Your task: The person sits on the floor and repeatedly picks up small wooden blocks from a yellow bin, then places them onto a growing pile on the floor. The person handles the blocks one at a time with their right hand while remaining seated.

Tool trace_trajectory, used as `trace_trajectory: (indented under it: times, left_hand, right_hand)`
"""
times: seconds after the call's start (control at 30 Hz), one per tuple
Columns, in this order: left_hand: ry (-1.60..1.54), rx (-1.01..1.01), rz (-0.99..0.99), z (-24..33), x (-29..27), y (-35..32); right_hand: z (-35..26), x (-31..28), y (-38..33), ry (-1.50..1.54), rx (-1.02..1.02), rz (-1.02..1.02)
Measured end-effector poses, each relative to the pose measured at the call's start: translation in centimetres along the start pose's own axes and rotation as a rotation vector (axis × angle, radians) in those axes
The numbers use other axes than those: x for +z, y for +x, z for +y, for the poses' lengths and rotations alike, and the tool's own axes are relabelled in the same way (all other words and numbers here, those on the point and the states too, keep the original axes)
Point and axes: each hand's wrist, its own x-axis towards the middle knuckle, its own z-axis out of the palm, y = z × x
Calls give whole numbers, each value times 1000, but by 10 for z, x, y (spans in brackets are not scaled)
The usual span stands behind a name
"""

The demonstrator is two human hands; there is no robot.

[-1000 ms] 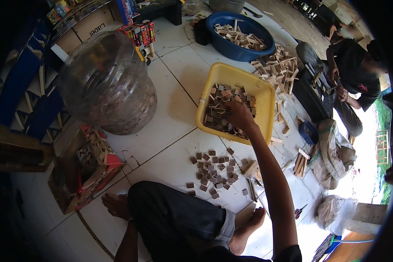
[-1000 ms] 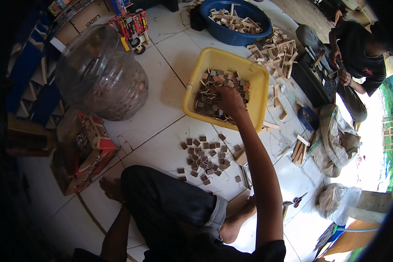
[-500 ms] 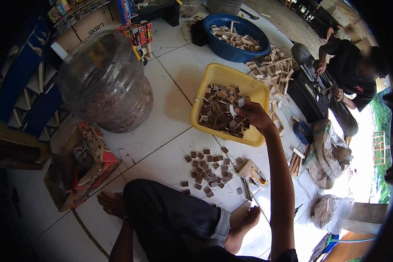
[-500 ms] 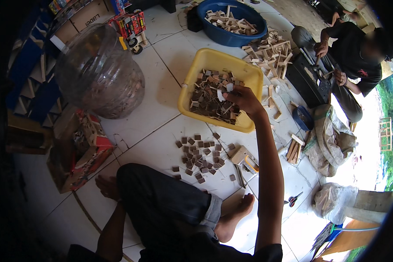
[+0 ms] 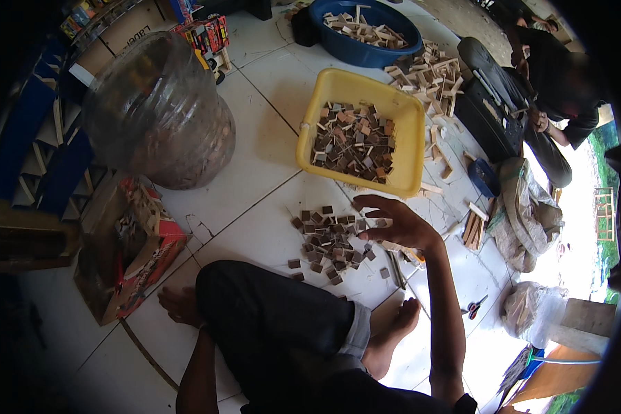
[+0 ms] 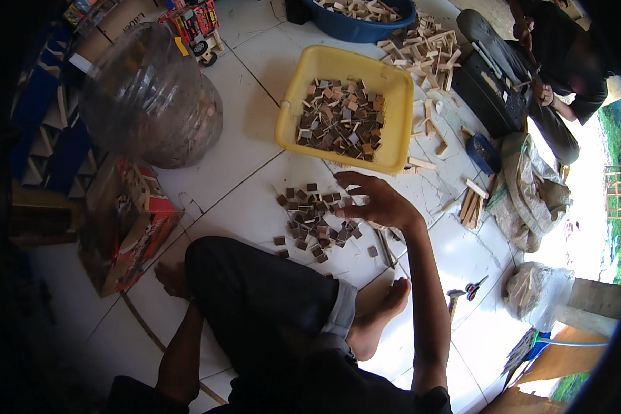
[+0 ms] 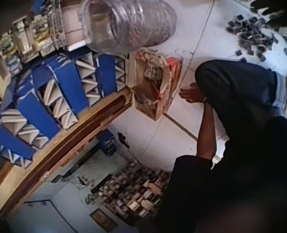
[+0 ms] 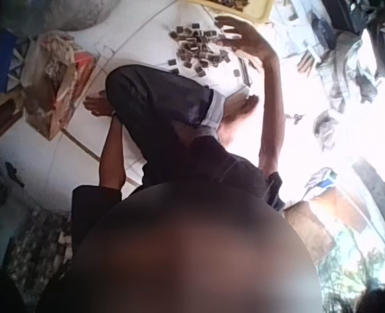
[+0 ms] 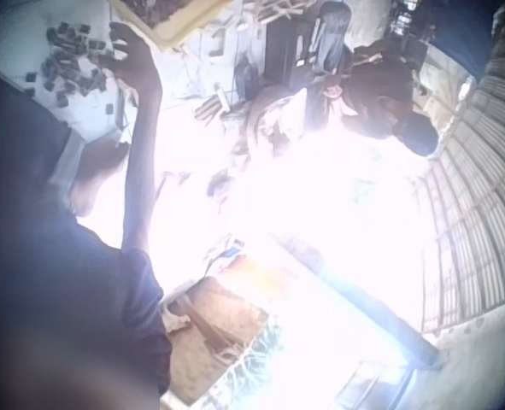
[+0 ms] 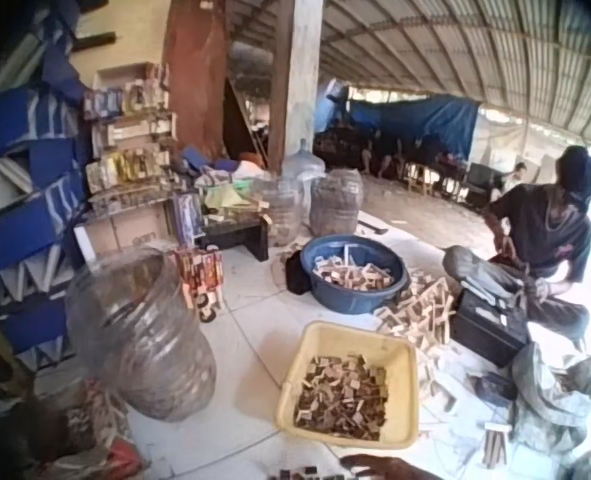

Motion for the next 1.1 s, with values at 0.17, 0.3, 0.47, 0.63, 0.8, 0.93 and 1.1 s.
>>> trace_trajectory:
  times: [0.17,0.3,0.47,0.63,0.8,0.93,1.1]
  left_hand:
    - [66,14,68,0,6,0]
    - [137,16,116,0,10,0]
    - [186,17,104,-1,11,-2]
    - [164,-4,59,1,6,-2]
    - [129,19,163,8,-1,-1]
    - [28,-19,1,4,-7,-3]
    - [39,53,142,1,1,-5]
  right_hand:
    - [-7,-8,-12,148,-166,-1]
    - [-17,-14,-16,110,-336,162]
    - [-22,-33,-5,154,-161,360]
    - [-12,-40,27,-163,-299,620]
    - [4,-25,66,-701,-219,513]
    - [7,-39,73,-533,-183,227]
    - [-12,-57,63,-378,-223,-62]
